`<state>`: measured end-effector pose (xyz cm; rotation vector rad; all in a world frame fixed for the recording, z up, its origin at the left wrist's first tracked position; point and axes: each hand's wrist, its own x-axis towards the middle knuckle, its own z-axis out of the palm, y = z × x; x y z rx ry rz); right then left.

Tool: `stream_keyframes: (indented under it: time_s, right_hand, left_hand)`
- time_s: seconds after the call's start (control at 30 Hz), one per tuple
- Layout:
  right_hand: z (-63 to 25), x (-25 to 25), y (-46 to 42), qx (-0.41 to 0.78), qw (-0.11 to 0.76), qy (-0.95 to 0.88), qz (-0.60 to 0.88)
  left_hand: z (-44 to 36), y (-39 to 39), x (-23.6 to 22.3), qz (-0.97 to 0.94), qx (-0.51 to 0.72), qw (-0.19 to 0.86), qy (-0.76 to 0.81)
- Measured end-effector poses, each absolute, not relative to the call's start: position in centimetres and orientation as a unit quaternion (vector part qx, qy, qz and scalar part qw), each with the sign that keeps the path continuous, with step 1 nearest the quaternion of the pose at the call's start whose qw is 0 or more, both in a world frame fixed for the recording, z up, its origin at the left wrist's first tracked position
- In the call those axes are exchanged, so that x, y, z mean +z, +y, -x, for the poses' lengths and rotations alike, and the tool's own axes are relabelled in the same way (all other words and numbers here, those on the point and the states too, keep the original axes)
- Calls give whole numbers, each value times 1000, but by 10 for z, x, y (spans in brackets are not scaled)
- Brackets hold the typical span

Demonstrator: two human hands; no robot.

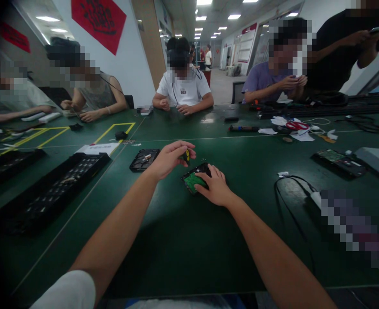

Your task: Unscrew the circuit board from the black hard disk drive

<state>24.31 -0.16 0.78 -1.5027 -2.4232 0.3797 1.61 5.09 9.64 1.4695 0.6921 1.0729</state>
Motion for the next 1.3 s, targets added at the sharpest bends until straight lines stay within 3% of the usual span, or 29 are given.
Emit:
stream_keyframes:
  time_s: [0.3,0.63,0.87,1.3]
  right_hand:
    - [-245,10,-2,148,126,-832,519]
    - [-244,7,-1,126,132,-835,519]
    - [-245,7,-1,134,135,-834,518]
    - [-244,5,0,128,139,-833,519]
  left_hand:
    - [-16,53,91,-646,493,458,362]
    - [-17,54,94,-635,465,530,316]
    - [-17,51,96,-624,490,482,373]
    - [-19,53,92,-589,478,585,288]
